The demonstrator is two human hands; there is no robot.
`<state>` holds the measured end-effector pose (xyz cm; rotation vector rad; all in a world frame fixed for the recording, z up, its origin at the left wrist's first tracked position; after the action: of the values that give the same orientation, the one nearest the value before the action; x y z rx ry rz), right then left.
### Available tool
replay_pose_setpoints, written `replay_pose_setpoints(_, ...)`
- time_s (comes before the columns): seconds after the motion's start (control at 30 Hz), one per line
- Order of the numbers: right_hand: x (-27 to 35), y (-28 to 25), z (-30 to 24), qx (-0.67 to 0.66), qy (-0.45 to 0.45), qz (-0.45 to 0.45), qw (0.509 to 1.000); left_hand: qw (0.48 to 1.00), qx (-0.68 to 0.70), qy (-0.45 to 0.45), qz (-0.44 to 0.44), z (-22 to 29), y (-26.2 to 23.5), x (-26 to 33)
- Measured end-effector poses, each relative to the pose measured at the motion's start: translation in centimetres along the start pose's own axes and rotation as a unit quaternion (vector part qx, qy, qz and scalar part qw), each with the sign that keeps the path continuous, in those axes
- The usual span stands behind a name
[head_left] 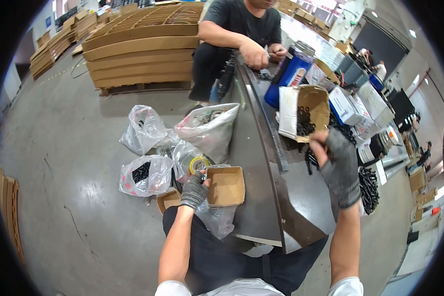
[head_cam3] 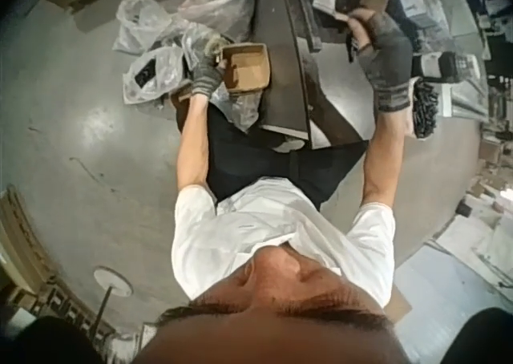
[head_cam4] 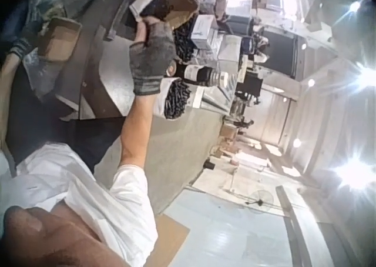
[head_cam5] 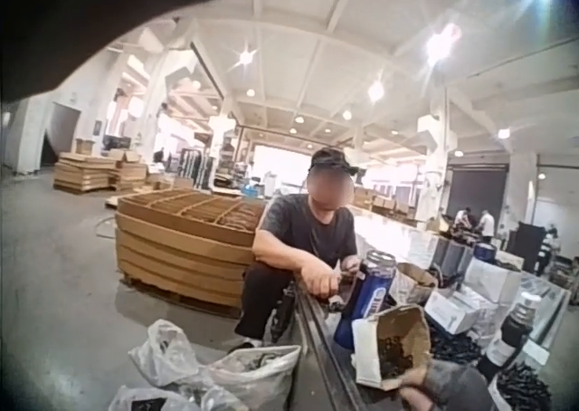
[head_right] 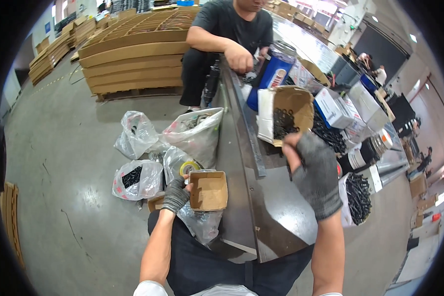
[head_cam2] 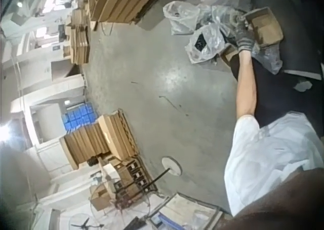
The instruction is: Assembling small washers onto metal rods at an industrial workbench.
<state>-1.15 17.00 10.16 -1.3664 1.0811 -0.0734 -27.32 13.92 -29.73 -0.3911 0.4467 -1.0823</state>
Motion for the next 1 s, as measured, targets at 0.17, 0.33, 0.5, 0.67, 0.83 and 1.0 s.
replay_pose_setpoints(0.17, 2.8, 6.9, -2.3, 0.031, 0.058, -0.134, 0.989, 0.998, -0.055, -0.016, -0.013, -1.4, -1.3, 1.9)
replay_pose_setpoints(0.33, 4.9, 6.1, -4.5, 0.039, 0.065, -0.084, 0.994, 0.998, -0.019, -0.002, -0.056, 4.0, -0.8, 0.8)
replay_pose_setpoints(0.5, 7.8, 9.3, -9.7, 0.009, -0.062, -0.135, 0.989, 0.961, -0.221, 0.138, 0.098, 5.9, 1.2, 2.2)
replay_pose_setpoints(0.67, 4.8, 14.3, -14.8, 0.034, -0.140, -0.251, 0.957, 0.953, -0.257, 0.137, 0.085, 5.6, 0.8, 4.4)
replay_pose_setpoints(0.83, 3.0, 28.4, -9.9, 0.124, -0.112, -0.455, 0.875, 0.992, -0.121, 0.040, -0.002, 4.5, -0.2, 3.6)
replay_pose_setpoints(1.0, 2.7, 36.2, -3.4, 0.233, -0.085, -0.491, 0.835, 0.980, 0.037, 0.015, 0.194, 2.7, -7.7, 4.3)
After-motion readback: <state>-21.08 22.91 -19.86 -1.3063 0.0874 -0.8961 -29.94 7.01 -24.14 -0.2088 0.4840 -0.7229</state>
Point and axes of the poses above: each hand's wrist, its own x-axis away from the middle knuckle, its own y-axis out of the palm, z = x × y, the point moved 10 cm from there along -x, towards the middle knuckle, and after that the axes turned 4 degrees about y, right-handed, at the moved point
